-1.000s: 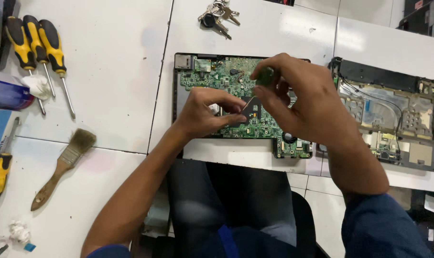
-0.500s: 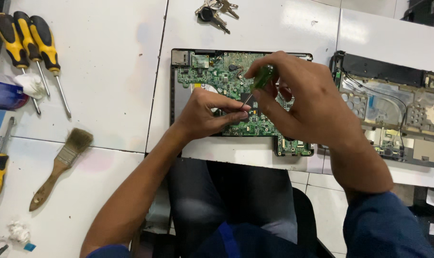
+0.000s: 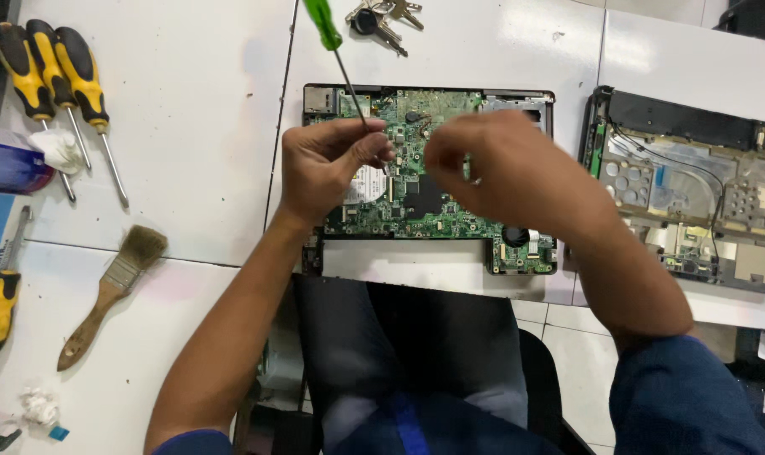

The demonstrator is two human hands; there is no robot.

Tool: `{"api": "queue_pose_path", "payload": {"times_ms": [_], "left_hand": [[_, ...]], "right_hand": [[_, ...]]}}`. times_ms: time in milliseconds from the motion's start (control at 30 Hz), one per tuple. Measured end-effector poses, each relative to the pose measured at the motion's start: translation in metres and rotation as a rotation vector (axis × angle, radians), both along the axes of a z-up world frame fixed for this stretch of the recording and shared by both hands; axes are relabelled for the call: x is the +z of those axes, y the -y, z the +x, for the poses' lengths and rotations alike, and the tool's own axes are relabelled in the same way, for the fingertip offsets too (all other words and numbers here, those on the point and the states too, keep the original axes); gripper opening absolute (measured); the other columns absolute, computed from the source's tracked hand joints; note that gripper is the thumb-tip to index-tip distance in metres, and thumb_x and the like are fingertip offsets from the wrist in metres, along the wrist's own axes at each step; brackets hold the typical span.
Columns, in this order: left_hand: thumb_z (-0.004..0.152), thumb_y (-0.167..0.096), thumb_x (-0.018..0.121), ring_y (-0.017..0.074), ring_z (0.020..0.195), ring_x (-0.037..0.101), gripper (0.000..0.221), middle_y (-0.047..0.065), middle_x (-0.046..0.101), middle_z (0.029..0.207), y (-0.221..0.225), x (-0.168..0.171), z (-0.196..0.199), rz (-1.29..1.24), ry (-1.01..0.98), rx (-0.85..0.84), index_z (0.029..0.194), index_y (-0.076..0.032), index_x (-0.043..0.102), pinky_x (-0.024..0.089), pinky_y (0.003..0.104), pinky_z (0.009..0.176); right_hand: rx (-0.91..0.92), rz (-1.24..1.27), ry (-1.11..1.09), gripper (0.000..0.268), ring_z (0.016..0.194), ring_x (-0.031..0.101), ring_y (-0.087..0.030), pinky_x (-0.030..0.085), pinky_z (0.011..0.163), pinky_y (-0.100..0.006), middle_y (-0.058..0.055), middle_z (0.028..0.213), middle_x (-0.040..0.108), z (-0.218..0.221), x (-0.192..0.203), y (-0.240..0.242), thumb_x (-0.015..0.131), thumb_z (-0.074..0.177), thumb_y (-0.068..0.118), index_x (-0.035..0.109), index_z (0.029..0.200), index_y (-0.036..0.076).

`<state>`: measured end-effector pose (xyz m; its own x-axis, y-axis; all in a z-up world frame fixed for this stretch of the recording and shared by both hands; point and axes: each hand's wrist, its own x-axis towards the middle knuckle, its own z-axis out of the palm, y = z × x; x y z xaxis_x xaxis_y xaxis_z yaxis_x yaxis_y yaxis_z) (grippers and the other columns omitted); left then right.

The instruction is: The person uses a green screwdriver to remove screws from the back of a disassembled laptop. They flip the device over to access the internal components, unscrewing parts of the motherboard and casing. The person continues to remove screws and manipulate the internal hardware throughout the clip.

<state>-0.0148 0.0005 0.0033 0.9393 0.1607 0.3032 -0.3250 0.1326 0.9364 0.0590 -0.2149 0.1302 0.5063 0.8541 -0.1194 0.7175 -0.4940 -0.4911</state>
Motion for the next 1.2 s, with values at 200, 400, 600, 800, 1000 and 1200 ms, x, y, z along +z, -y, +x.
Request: {"api": "queue_pose_path", "payload": {"times_ms": [200, 400, 600, 800, 1000, 1200], "left_hand": [[0.102, -0.009, 0.08, 0.0209, 0.081, 0.08, 0.013, 0.021, 0.082, 0.096, -0.002, -0.007, 0.008, 0.095, -0.001, -0.105, 0.113, -0.004, 0.08, 0.07, 0.031, 0.071], [0.103, -0.01, 0.079, 0.0185, 0.068, 0.076, 0.012, 0.023, 0.081, 0.092, -0.002, -0.011, 0.01, 0.165, 0.005, -0.116, 0.113, -0.004, 0.08, 0.063, 0.027, 0.059], [0.103, -0.009, 0.079, 0.0144, 0.064, 0.073, 0.013, 0.022, 0.081, 0.093, -0.004, -0.012, 0.013, 0.198, 0.016, -0.122, 0.116, -0.004, 0.08, 0.058, 0.025, 0.056], [0.102, -0.007, 0.079, 0.0195, 0.069, 0.078, 0.012, 0.023, 0.081, 0.089, -0.001, -0.011, 0.012, 0.172, 0.004, -0.1, 0.113, -0.001, 0.08, 0.061, 0.026, 0.057], [0.103, -0.007, 0.078, 0.0196, 0.074, 0.079, 0.014, 0.024, 0.081, 0.092, -0.003, -0.008, 0.011, 0.138, -0.006, -0.085, 0.114, 0.0, 0.079, 0.066, 0.029, 0.064], [0.103, -0.008, 0.077, 0.0213, 0.079, 0.079, 0.016, 0.024, 0.08, 0.092, 0.0, -0.009, 0.01, 0.104, 0.0, -0.07, 0.116, 0.001, 0.078, 0.069, 0.031, 0.068]], "right_hand": [[0.221, -0.209, -0.032, 0.008, 0.071, 0.078, -0.028, 0.064, 0.067, -0.037, -0.015, 0.08, 0.079, -0.006, -0.04, -0.021, 0.077, 0.089, 0.006, 0.085, 0.09, 0.004], [0.262, -0.25, 0.107, 0.011, 0.069, 0.078, -0.026, 0.065, 0.067, -0.037, -0.009, 0.08, 0.078, -0.006, -0.065, -0.022, 0.076, 0.086, 0.013, 0.085, 0.083, 0.008], [0.345, -0.231, 0.194, 0.012, 0.07, 0.078, -0.029, 0.064, 0.064, -0.041, -0.01, 0.08, 0.077, -0.005, -0.07, -0.023, 0.074, 0.082, 0.014, 0.083, 0.085, 0.007], [0.413, -0.343, 0.294, 0.015, 0.073, 0.078, -0.027, 0.066, 0.071, -0.037, -0.012, 0.08, 0.077, -0.004, -0.087, -0.025, 0.072, 0.083, 0.015, 0.08, 0.094, 0.008], [0.439, -0.368, 0.339, 0.021, 0.076, 0.079, -0.029, 0.066, 0.072, -0.037, -0.017, 0.084, 0.079, -0.006, -0.093, -0.024, 0.073, 0.084, 0.013, 0.08, 0.101, 0.003], [0.451, -0.408, 0.357, 0.02, 0.077, 0.08, -0.027, 0.067, 0.071, -0.033, -0.017, 0.087, 0.08, -0.011, -0.082, -0.027, 0.074, 0.088, 0.011, 0.08, 0.105, 0.002]]}}
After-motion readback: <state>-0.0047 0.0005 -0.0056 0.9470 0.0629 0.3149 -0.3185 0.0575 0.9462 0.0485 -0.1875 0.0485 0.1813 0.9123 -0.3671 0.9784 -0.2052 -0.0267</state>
